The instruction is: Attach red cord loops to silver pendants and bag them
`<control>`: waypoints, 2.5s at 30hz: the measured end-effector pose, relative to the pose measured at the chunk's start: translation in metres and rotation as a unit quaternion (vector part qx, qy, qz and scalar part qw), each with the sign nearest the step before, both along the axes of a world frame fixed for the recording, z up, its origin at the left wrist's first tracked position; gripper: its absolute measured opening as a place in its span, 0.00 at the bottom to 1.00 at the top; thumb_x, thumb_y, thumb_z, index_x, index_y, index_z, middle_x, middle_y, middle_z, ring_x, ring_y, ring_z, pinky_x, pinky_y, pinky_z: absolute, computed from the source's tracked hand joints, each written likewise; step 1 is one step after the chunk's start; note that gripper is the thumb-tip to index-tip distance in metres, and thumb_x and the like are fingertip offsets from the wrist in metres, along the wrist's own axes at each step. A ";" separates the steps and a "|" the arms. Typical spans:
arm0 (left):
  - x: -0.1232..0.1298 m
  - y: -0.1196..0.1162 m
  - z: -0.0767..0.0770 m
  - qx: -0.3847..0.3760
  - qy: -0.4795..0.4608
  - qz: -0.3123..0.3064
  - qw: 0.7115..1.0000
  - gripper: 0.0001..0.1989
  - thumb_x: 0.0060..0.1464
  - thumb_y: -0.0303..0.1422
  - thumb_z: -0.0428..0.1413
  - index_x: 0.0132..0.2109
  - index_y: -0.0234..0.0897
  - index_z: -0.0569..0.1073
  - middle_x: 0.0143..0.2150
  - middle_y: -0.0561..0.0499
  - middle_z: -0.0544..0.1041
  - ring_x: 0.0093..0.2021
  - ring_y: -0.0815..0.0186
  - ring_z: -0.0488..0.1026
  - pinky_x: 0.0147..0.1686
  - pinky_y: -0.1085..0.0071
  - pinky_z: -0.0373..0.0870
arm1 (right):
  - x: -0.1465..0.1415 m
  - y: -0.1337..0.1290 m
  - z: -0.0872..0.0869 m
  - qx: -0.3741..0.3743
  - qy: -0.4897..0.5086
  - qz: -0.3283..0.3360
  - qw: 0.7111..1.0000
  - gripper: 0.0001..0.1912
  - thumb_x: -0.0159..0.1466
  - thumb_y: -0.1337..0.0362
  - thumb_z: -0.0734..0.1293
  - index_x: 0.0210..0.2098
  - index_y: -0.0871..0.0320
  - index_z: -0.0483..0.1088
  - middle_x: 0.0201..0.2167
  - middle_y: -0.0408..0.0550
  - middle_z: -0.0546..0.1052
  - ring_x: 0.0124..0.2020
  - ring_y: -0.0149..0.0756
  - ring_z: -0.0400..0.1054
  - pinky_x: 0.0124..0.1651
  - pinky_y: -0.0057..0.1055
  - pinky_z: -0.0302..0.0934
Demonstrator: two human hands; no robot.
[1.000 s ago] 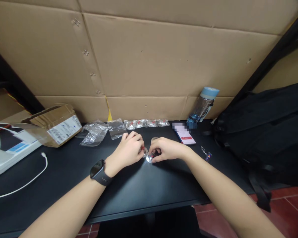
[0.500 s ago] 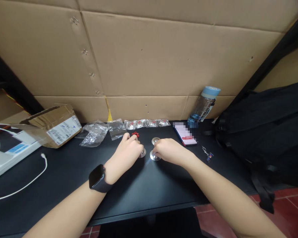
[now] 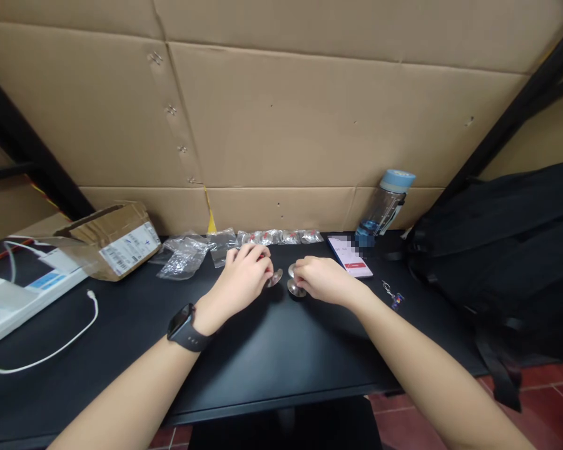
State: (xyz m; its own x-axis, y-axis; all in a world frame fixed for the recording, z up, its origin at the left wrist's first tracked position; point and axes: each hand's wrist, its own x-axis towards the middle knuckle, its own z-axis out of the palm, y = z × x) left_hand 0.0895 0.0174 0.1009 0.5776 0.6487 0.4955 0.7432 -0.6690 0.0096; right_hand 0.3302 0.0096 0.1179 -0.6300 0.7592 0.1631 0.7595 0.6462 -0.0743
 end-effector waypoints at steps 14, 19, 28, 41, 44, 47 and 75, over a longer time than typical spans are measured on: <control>0.011 -0.001 0.010 -0.051 -0.261 0.109 0.958 0.09 0.66 0.39 0.53 0.43 0.43 0.77 0.53 0.45 0.73 0.55 0.54 0.68 0.53 0.54 0.60 | -0.012 0.016 -0.006 -0.019 0.446 -0.037 0.894 0.08 0.69 0.61 0.66 0.35 0.57 0.72 0.37 0.48 0.75 0.39 0.36 0.70 0.36 0.30 0.63; 0.022 -0.010 0.005 -0.073 -0.242 0.087 0.964 0.08 0.66 0.36 0.53 0.42 0.44 0.76 0.53 0.47 0.72 0.56 0.56 0.68 0.52 0.58 0.60 | -0.025 0.006 -0.016 -0.111 0.509 0.019 0.853 0.08 0.69 0.58 0.67 0.37 0.56 0.71 0.43 0.49 0.75 0.43 0.37 0.72 0.46 0.33 0.69; 0.020 -0.007 0.001 -0.048 -0.218 0.097 0.970 0.07 0.65 0.37 0.54 0.41 0.44 0.77 0.52 0.46 0.73 0.55 0.54 0.68 0.51 0.56 0.58 | -0.031 0.004 -0.016 -0.310 0.624 -0.013 0.717 0.13 0.62 0.56 0.74 0.38 0.56 0.70 0.52 0.50 0.74 0.42 0.39 0.78 0.44 0.40 0.77; 0.010 0.005 0.008 -0.096 -0.245 0.083 0.961 0.11 0.65 0.44 0.54 0.43 0.44 0.77 0.49 0.49 0.75 0.55 0.56 0.70 0.54 0.57 0.60 | -0.022 0.012 -0.015 -0.501 0.678 -0.076 0.533 0.17 0.62 0.62 0.74 0.50 0.56 0.76 0.44 0.50 0.80 0.45 0.42 0.79 0.61 0.46 0.70; -0.013 0.021 0.020 -0.087 -0.306 0.094 0.944 0.16 0.68 0.44 0.47 0.43 0.41 0.76 0.47 0.48 0.76 0.52 0.59 0.72 0.54 0.61 0.63 | -0.024 0.009 -0.015 -0.509 0.686 -0.049 0.518 0.17 0.63 0.58 0.75 0.49 0.57 0.75 0.47 0.50 0.79 0.46 0.43 0.79 0.63 0.46 0.68; -0.043 0.039 0.025 -0.045 -0.244 0.170 0.954 0.12 0.65 0.40 0.51 0.42 0.41 0.77 0.47 0.47 0.77 0.51 0.57 0.72 0.53 0.60 0.63 | -0.028 0.004 -0.015 -0.521 0.665 -0.042 0.533 0.21 0.60 0.61 0.77 0.51 0.57 0.74 0.49 0.50 0.79 0.46 0.42 0.79 0.61 0.44 0.69; -0.074 0.065 -0.011 -0.114 0.067 0.284 0.950 0.16 0.59 0.30 0.49 0.46 0.42 0.80 0.43 0.40 0.83 0.48 0.49 0.78 0.55 0.50 0.50 | -0.013 0.004 0.001 -0.494 0.609 -0.020 0.620 0.21 0.58 0.64 0.77 0.50 0.55 0.74 0.52 0.54 0.79 0.45 0.42 0.79 0.54 0.43 0.72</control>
State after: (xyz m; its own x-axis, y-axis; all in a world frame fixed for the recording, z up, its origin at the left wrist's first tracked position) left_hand 0.0156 0.0819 0.0902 0.1502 0.9563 0.2508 0.9883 -0.1515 -0.0143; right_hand 0.3169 0.0132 0.1187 -0.4736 0.8788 -0.0586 -0.2346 -0.1900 -0.9533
